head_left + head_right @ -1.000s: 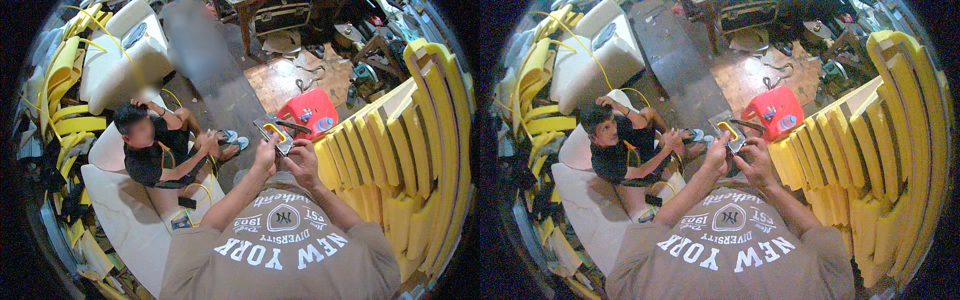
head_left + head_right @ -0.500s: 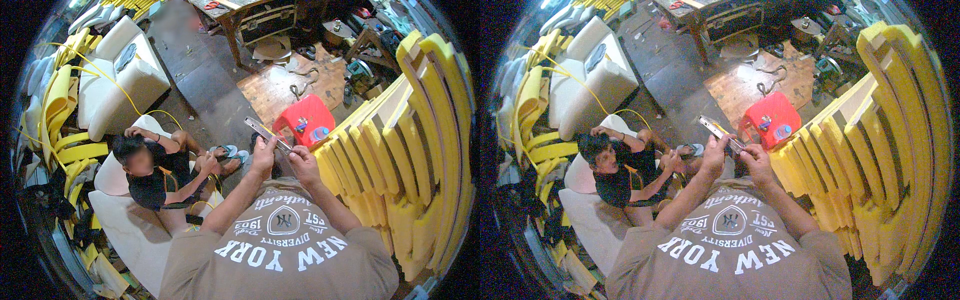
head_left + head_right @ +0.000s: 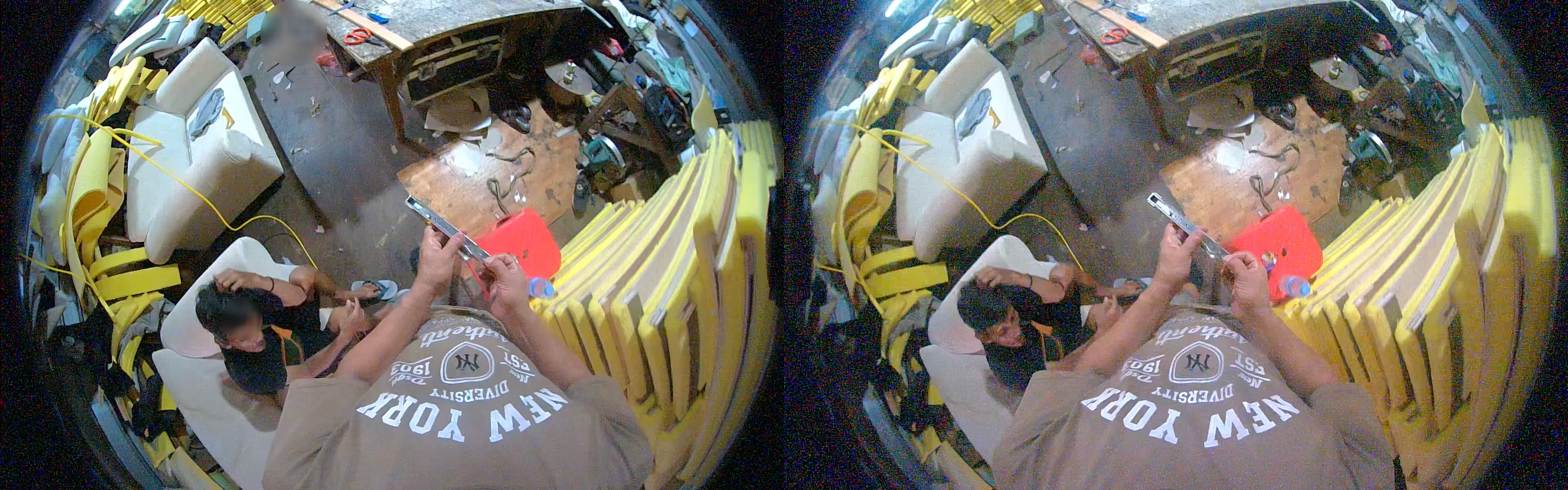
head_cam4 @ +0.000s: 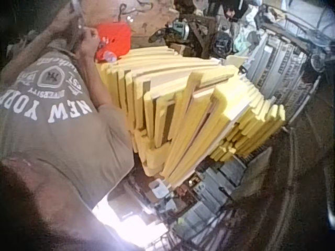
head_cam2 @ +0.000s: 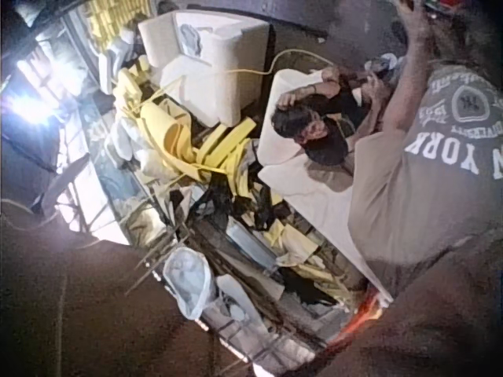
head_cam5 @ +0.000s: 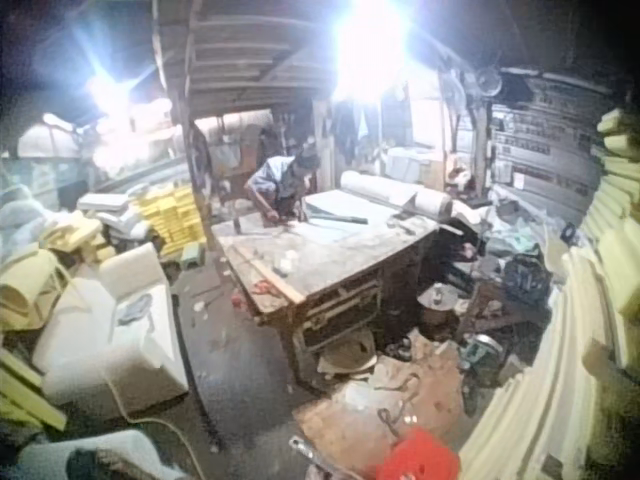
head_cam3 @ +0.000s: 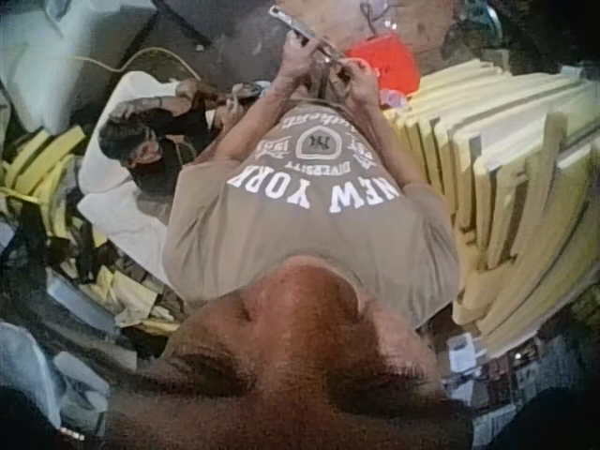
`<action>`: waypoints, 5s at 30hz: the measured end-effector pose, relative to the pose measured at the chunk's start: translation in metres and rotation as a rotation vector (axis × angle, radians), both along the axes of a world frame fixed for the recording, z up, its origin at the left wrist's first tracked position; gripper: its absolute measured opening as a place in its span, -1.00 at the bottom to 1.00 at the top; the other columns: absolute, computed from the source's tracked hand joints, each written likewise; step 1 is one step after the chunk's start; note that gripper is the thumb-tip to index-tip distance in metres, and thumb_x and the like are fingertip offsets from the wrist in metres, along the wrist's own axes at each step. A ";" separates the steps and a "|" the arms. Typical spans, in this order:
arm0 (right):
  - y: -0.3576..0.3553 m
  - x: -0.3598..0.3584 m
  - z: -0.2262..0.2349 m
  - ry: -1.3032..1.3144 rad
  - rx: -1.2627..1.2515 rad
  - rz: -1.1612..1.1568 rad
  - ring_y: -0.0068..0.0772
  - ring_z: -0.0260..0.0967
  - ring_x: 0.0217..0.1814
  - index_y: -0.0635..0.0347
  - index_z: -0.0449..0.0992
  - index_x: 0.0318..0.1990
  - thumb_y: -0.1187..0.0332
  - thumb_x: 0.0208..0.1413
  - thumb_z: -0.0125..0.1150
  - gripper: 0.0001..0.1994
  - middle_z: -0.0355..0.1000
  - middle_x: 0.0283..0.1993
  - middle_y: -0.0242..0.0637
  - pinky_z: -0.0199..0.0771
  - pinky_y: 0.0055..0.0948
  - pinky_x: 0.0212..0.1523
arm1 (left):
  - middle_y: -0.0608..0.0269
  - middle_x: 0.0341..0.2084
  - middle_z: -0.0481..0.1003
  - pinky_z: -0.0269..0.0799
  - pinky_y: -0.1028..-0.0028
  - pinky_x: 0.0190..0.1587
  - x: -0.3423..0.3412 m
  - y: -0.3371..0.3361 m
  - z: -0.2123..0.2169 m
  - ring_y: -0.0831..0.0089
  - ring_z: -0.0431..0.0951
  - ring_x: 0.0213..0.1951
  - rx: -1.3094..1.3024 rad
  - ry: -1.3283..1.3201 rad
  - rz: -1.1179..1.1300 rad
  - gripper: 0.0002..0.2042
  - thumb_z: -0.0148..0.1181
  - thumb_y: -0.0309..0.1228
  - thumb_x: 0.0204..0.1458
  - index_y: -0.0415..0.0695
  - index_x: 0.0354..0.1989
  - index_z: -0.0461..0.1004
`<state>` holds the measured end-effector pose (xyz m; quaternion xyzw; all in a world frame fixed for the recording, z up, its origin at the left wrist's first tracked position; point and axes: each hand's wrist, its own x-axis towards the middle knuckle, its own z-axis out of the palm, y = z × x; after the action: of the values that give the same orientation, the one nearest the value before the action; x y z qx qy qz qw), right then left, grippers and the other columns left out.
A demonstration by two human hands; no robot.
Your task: The person loads a staple gun with staples and prepares to attach a yellow foam piece to a wooden frame. They handle the foam and frame, then load the tool with staples from a container.
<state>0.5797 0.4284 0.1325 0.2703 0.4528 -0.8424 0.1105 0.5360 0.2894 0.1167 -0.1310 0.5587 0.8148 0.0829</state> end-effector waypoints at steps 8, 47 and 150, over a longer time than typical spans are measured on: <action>-0.038 -0.087 0.001 0.053 0.069 0.112 -0.52 0.32 -0.40 0.17 0.35 -0.39 0.47 -0.01 0.07 -0.96 0.37 -0.43 -0.35 0.35 -0.49 -0.28 | 0.18 -0.24 0.41 0.34 0.47 -0.10 -0.101 -0.045 -0.006 0.48 0.43 -0.19 0.007 0.053 0.005 -0.74 0.04 -0.49 0.06 -0.19 -0.11 0.17; 0.134 -0.400 0.034 0.060 0.346 0.366 -0.69 0.17 -0.49 0.21 0.39 -0.50 0.21 0.08 0.13 -0.74 0.31 -0.51 -0.49 0.18 -0.58 -0.50 | 0.39 -0.39 0.44 0.29 0.63 -0.27 -0.528 0.149 0.029 0.68 0.37 -0.36 -0.025 0.151 -0.710 -0.71 0.04 -0.48 0.07 -0.20 -0.02 0.25; 0.774 -0.509 -0.132 -0.355 0.217 -1.346 -0.50 0.26 -0.48 0.21 0.38 -0.26 0.33 0.05 0.13 -0.83 0.29 -0.45 -0.37 0.28 -0.46 -0.49 | 0.31 -0.32 0.44 0.29 0.49 -0.14 -0.857 0.910 0.069 0.52 0.43 -0.25 -0.275 -0.007 -1.956 -0.75 0.01 -0.58 0.06 -0.23 -0.05 0.34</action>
<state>0.0706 1.2028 0.0009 0.6347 0.2439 -0.6209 -0.3902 -0.3214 1.1991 0.1859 0.3774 0.5103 0.3150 0.7056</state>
